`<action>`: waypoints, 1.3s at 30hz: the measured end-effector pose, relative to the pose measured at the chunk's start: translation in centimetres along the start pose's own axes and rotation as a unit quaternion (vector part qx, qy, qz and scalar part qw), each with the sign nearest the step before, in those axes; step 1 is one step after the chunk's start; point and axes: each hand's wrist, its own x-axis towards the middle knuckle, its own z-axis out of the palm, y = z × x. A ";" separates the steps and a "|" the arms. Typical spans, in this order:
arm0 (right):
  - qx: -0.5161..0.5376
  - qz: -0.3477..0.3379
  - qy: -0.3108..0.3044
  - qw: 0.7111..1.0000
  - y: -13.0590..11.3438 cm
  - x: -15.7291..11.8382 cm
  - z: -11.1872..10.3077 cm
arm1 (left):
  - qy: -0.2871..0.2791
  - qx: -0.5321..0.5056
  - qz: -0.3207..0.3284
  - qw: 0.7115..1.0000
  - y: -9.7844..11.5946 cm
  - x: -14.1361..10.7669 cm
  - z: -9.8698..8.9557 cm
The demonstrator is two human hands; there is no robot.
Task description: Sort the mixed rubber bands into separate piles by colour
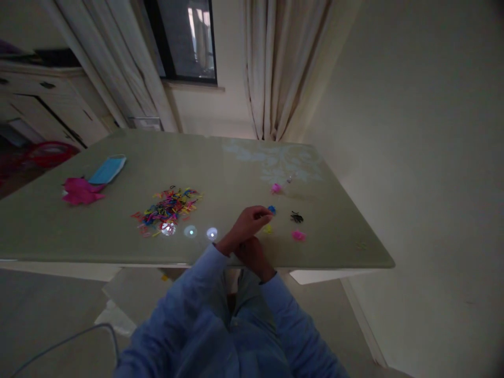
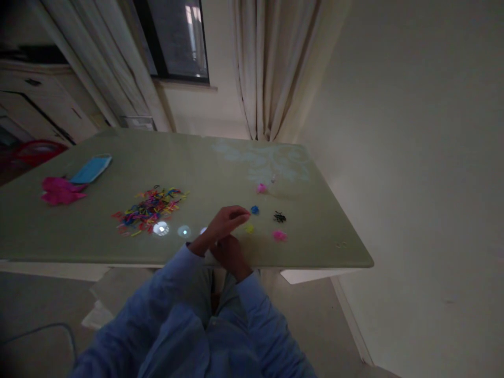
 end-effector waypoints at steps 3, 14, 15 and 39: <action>0.045 -0.020 0.014 0.999 -0.8 0.0 -0.7 | 0.125 -0.017 -0.051 0.991 -2.0 -4.6 -4.6; 0.078 -0.003 0.006 0.997 -1.7 0.8 -1.5 | 0.154 0.263 0.013 0.952 -7.9 -12.5 -10.1; 0.080 0.011 0.007 0.997 -1.8 1.3 -1.5 | 0.151 0.280 0.015 0.948 -7.9 -12.5 -9.9; -0.201 -0.070 -0.178 0.961 -8.2 18.5 6.6 | 0.196 0.336 0.031 0.921 -7.6 -12.9 -9.3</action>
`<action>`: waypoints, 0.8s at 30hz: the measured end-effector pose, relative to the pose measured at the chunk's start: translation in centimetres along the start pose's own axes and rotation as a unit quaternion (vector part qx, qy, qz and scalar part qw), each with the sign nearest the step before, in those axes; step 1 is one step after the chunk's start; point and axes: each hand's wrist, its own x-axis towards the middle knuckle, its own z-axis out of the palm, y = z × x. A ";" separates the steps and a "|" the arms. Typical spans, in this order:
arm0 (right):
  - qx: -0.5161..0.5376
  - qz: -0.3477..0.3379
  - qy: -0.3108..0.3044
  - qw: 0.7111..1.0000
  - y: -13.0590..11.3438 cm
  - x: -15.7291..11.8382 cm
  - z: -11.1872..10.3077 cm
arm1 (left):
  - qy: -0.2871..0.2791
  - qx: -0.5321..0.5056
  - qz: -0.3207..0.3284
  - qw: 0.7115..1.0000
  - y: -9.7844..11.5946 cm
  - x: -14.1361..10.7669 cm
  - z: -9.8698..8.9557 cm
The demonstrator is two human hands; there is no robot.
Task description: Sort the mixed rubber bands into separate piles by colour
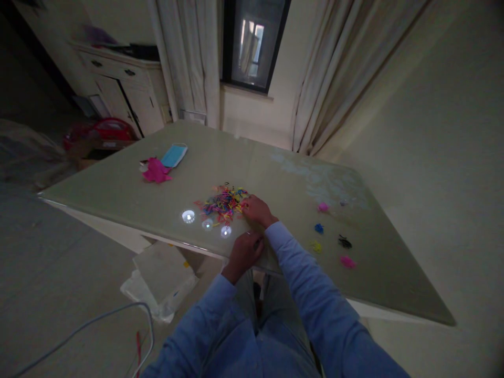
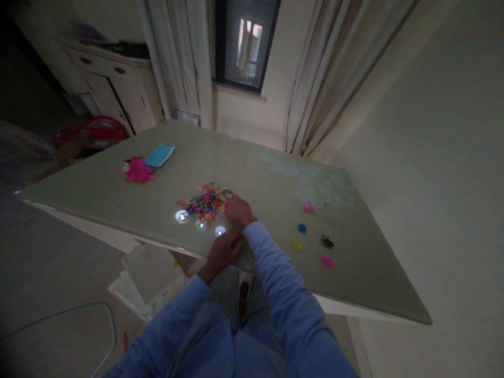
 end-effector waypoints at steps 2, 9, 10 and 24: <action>-0.004 0.003 0.000 1.000 0.1 0.0 0.2 | -0.001 0.000 -0.001 1.000 0.0 0.0 0.0; 0.046 0.008 0.055 0.997 0.7 -0.8 0.7 | 0.007 0.006 -0.001 1.000 -0.1 -0.1 0.2; 0.058 0.008 0.064 0.996 0.9 -0.9 0.7 | 0.007 0.006 -0.001 1.000 -0.1 -0.1 0.2; 0.251 0.046 0.144 0.956 1.7 -1.1 1.1 | -0.008 -0.010 -0.010 1.000 -0.1 0.0 0.1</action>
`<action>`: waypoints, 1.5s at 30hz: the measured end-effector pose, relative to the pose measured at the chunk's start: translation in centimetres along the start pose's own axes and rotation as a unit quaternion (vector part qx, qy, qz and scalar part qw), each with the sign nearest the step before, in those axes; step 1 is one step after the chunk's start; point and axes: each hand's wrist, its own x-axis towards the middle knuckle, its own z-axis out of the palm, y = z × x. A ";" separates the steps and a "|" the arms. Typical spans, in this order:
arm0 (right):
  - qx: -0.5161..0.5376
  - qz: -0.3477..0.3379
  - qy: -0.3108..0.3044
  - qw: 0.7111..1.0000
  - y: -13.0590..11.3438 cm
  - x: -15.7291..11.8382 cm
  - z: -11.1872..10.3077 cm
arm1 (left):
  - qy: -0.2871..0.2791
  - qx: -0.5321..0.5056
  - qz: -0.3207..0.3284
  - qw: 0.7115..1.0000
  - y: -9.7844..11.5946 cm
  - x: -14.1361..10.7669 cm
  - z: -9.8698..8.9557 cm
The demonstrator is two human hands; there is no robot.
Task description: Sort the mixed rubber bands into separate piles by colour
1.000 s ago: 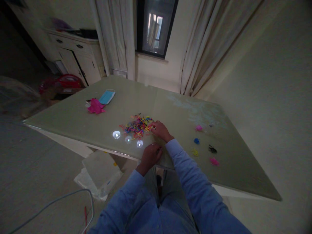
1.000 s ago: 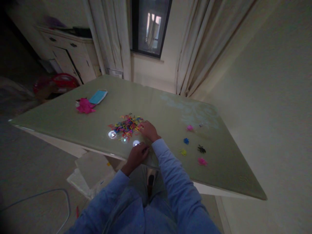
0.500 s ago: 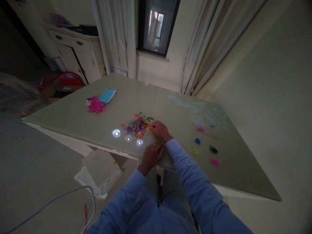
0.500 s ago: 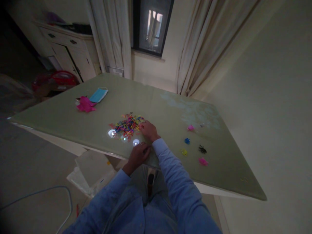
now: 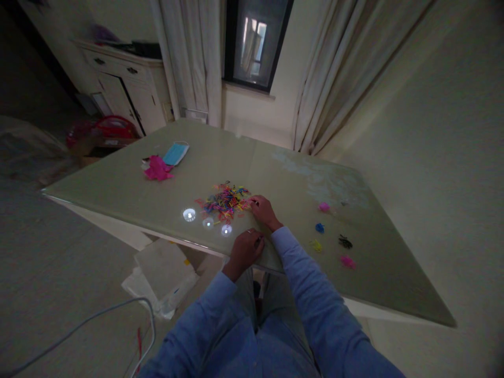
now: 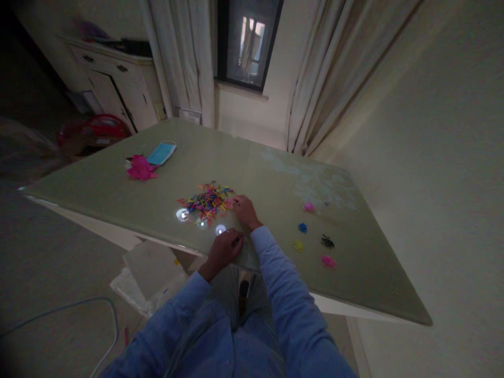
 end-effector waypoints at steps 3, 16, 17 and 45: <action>0.063 0.030 0.021 0.997 -0.1 -0.1 -0.2 | 0.001 -0.007 0.003 1.000 0.0 0.0 0.0; 0.604 0.170 -0.087 0.774 -5.6 -7.8 -5.5 | -0.001 0.005 0.002 1.000 -0.1 -0.2 0.1; 0.638 0.182 -0.092 0.742 -6.0 -8.6 -5.9 | 0.000 0.003 0.003 1.000 -0.2 -0.2 0.1; 0.325 0.164 0.211 0.907 -1.5 -21.0 -13.7 | 0.007 -0.005 0.016 1.000 -1.2 -0.1 0.3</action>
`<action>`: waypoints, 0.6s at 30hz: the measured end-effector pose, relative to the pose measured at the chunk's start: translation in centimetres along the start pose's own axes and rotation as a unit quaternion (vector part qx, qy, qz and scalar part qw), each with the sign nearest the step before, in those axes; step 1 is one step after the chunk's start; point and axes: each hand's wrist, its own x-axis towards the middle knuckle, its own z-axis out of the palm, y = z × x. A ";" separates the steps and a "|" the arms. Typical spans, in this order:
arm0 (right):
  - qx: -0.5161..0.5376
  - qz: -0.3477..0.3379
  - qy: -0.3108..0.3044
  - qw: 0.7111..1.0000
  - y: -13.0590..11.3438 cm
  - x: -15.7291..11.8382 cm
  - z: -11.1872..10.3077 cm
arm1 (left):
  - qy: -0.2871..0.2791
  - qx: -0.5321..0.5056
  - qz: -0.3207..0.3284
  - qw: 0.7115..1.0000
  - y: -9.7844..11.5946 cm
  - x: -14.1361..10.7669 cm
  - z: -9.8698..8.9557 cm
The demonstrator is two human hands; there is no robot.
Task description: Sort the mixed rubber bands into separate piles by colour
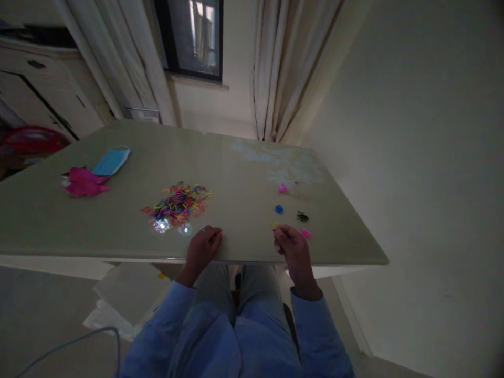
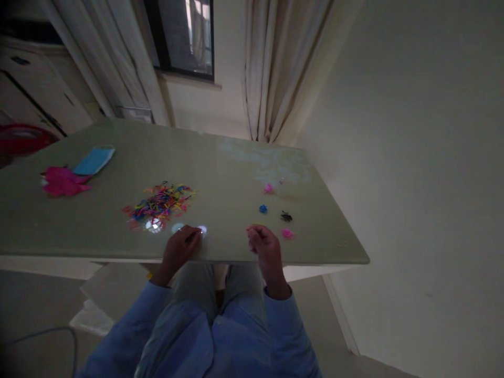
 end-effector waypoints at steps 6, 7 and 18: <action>-0.404 -0.191 0.204 0.871 3.1 1.4 -10.1 | 0.012 0.026 0.016 0.999 0.1 -0.1 0.0; -0.430 -0.192 0.209 0.857 3.6 1.5 -11.5 | 0.011 0.033 0.016 0.999 0.1 -0.1 0.1; -0.497 -0.244 0.098 0.827 7.2 2.7 -14.9 | -0.007 0.075 0.005 0.997 0.2 -0.1 0.2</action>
